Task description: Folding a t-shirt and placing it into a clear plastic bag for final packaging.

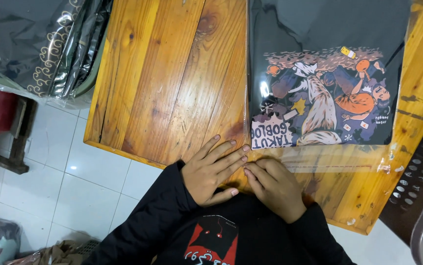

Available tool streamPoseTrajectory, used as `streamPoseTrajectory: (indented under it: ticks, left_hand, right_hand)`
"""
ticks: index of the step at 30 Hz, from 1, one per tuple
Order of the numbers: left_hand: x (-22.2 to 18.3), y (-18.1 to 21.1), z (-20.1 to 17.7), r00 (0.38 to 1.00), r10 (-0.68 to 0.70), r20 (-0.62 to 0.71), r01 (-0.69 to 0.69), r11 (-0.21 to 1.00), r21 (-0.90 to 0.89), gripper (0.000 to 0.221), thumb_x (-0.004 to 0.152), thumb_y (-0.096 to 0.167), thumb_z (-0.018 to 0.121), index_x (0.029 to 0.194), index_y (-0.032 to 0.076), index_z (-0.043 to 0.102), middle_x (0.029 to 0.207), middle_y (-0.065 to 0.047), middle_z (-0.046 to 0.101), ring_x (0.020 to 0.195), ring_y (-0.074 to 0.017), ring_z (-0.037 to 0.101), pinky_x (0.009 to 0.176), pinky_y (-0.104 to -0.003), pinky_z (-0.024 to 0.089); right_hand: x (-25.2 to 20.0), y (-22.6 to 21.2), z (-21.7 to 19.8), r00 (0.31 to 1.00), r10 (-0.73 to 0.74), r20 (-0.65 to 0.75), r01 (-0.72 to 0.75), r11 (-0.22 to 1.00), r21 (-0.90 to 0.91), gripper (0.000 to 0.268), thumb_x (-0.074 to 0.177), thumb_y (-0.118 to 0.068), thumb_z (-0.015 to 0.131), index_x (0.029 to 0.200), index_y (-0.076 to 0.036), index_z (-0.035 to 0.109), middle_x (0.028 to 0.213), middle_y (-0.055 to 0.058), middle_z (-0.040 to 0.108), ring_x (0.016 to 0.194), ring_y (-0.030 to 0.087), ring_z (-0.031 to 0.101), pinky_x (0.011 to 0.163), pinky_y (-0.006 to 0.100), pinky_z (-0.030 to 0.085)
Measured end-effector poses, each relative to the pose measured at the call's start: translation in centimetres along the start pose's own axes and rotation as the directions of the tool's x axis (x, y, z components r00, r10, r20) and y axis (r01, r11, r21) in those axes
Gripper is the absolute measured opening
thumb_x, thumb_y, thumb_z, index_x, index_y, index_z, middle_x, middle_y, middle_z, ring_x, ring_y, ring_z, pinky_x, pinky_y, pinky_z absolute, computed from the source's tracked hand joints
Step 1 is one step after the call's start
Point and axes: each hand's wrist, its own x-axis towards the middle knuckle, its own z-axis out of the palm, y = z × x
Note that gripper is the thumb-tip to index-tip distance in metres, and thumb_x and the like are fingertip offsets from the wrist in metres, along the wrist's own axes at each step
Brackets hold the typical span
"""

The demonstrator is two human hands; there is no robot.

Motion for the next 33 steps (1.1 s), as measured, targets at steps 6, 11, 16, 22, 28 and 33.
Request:
streamPoseTrajectory:
  ticks: [6,11,16,22,28,33]
  left_hand:
    - [-0.1,-0.2,0.3,1.000,0.003,-0.001,-0.004,1.000,-0.022,0.065,0.105,0.046,0.052,0.152,0.002,0.047,0.159,-0.016,0.046,0.145,-0.0396,0.049,0.126,-0.059,0.025]
    - [-0.2,-0.1,0.8,0.998,-0.031,-0.054,0.031,1.000,-0.003,0.059,0.103,0.043,0.052,0.149,0.005,0.053,0.156,-0.013,0.052,0.143,-0.0358,0.051,0.125,-0.055,0.029]
    - [0.4,0.2,0.8,0.992,-0.020,-0.123,0.025,0.999,0.033,0.047,0.099,0.029,0.059,0.139,0.007,0.063,0.151,-0.010,0.057,0.138,-0.0354,0.056,0.123,-0.055,0.032]
    - [0.4,0.0,1.4,0.983,0.008,-0.183,0.011,0.995,0.102,0.042,0.096,0.024,0.065,0.138,0.015,0.065,0.146,-0.001,0.062,0.132,-0.0342,0.061,0.121,-0.056,0.036]
    - [2.5,0.9,1.3,0.938,0.134,-0.320,-0.110,0.990,0.094,0.018,0.103,0.014,0.059,0.108,0.004,0.073,0.121,-0.010,0.070,0.101,-0.0325,0.066,0.105,-0.052,0.048]
    - [2.8,-0.3,1.9,0.915,0.214,-0.342,-0.202,0.977,0.072,0.015,0.101,0.008,0.059,0.098,0.007,0.074,0.112,-0.012,0.071,0.091,-0.0280,0.063,0.091,-0.047,0.054]
  right_hand:
    - [0.7,-0.8,-0.1,0.988,0.152,0.002,-0.152,0.987,0.049,0.006,0.095,-0.010,0.070,0.099,-0.007,0.070,0.090,0.005,0.064,0.083,0.020,0.063,0.068,0.031,0.053]
    - [0.8,-1.3,0.1,0.979,0.193,0.067,-0.197,0.978,0.068,0.011,0.101,-0.008,0.055,0.105,-0.003,0.063,0.092,0.009,0.057,0.091,0.028,0.060,0.074,0.037,0.051]
    - [-0.2,-1.1,0.5,0.974,0.211,0.082,-0.216,0.975,0.058,0.015,0.104,-0.009,0.048,0.104,-0.002,0.062,0.092,0.009,0.055,0.089,0.027,0.058,0.080,0.037,0.051]
    - [-1.3,-0.5,0.7,0.984,0.171,0.056,-0.176,0.979,0.099,0.014,0.097,-0.001,0.050,0.098,-0.006,0.063,0.095,0.007,0.062,0.091,0.029,0.061,0.078,0.037,0.051]
    - [-0.9,-0.2,-0.3,0.991,0.128,-0.050,-0.115,0.972,0.205,0.020,0.094,-0.002,0.046,0.096,-0.010,0.064,0.097,0.008,0.067,0.085,0.028,0.065,0.079,0.038,0.050]
    - [-0.3,-0.7,-1.7,0.975,0.180,-0.127,-0.124,0.924,0.362,0.028,0.104,-0.014,0.041,0.086,-0.008,0.062,0.088,0.008,0.062,0.074,0.026,0.061,0.068,0.037,0.046]
